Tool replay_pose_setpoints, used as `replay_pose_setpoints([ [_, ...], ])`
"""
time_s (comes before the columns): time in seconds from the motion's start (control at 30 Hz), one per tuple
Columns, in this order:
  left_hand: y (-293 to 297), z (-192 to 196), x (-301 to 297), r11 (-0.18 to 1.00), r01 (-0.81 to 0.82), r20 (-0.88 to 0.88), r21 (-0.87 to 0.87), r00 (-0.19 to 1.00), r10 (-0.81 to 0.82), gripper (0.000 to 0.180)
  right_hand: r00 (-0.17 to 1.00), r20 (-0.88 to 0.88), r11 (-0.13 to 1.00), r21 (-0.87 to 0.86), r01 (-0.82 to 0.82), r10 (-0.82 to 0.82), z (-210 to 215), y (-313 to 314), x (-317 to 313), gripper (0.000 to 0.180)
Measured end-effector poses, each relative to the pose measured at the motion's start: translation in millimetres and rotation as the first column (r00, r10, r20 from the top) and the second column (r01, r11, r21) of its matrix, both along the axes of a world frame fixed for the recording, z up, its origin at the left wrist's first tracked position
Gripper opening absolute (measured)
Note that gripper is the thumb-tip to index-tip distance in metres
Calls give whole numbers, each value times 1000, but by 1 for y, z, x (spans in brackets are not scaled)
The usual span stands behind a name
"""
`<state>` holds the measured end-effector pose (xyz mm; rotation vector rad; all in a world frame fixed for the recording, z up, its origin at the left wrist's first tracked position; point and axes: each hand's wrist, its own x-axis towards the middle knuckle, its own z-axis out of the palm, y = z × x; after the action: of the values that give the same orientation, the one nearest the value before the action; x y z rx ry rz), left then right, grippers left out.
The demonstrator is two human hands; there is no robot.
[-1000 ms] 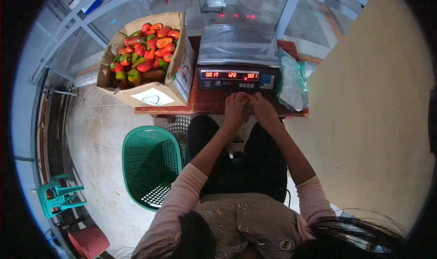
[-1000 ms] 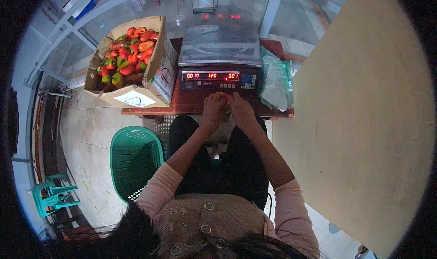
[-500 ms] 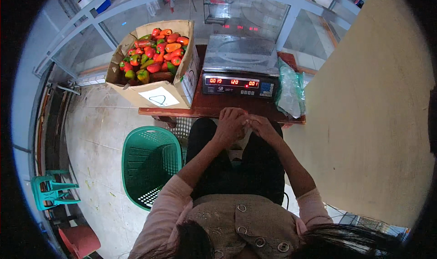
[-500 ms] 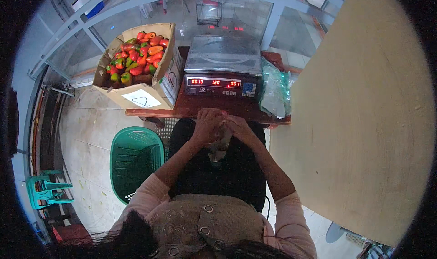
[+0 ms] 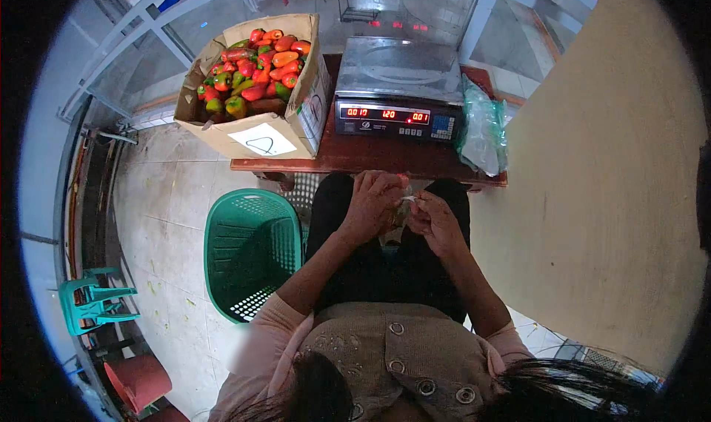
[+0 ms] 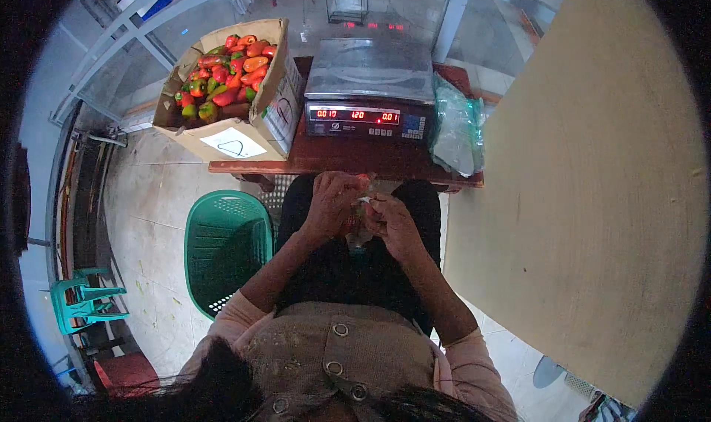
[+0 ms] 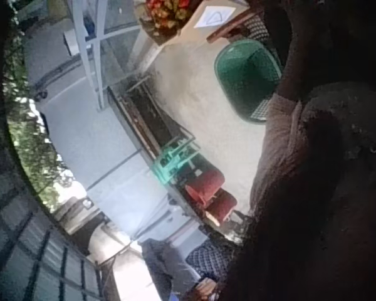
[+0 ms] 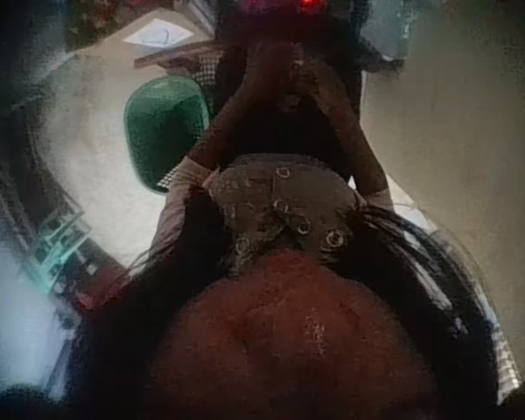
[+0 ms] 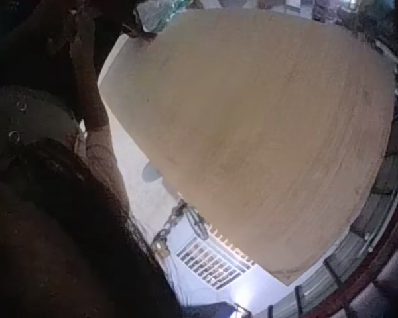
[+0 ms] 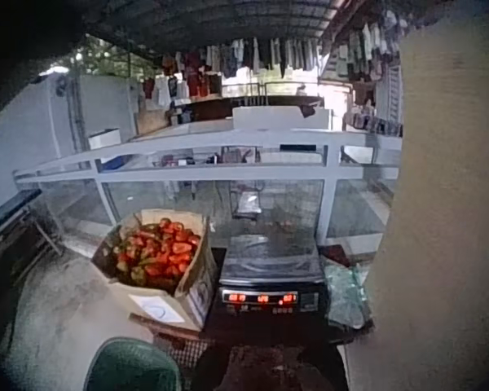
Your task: The person takes peppers from a cardboard box, weighs them on a digital scale, packs them into a plastic bag, seals the bag, drops it into a green basket, and opens another plastic bag.
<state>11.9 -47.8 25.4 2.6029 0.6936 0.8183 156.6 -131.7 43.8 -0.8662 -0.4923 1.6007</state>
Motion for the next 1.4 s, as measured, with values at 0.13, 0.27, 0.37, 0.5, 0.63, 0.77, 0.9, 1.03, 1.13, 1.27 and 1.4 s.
replay_pose_setpoints([
  [0.13,1,-15,2,1000,6,31,-18,999,-6,31,998,27,999,1,48,-48,0,-2,-3,17],
  [0.27,4,-9,1,998,8,85,-66,996,-2,24,984,50,982,-80,173,-169,-1,3,-9,15],
  [0.37,6,-5,-12,895,170,414,-413,910,18,24,910,412,997,29,-74,55,35,16,-5,16],
  [0.5,8,25,-52,185,587,594,-788,647,477,31,795,600,957,173,-232,84,40,38,9,19],
  [0.63,22,2,-126,278,699,632,-659,314,709,27,697,711,992,127,1,-91,24,33,16,19],
  [0.77,16,-7,-194,286,819,575,-497,64,816,29,760,645,997,64,43,-74,-15,9,38,18],
  [0.9,-15,-67,-271,394,835,601,-385,-98,793,41,802,593,988,-71,140,-71,-30,-4,39,16],
  [1.03,-11,-138,-291,384,841,636,-381,-63,769,42,784,614,965,-134,226,-98,-20,-10,50,14],
  [1.13,-19,-203,-307,380,829,743,-410,63,666,42,701,709,955,-149,257,-78,-26,-5,57,14],
  [1.27,-24,-265,-286,270,759,702,-592,321,636,48,590,795,950,-61,307,-140,-39,-13,76,16],
  [1.4,-45,-399,-333,410,-453,-119,-792,772,624,48,371,901,941,102,324,-225,-59,-2,102,15],
])
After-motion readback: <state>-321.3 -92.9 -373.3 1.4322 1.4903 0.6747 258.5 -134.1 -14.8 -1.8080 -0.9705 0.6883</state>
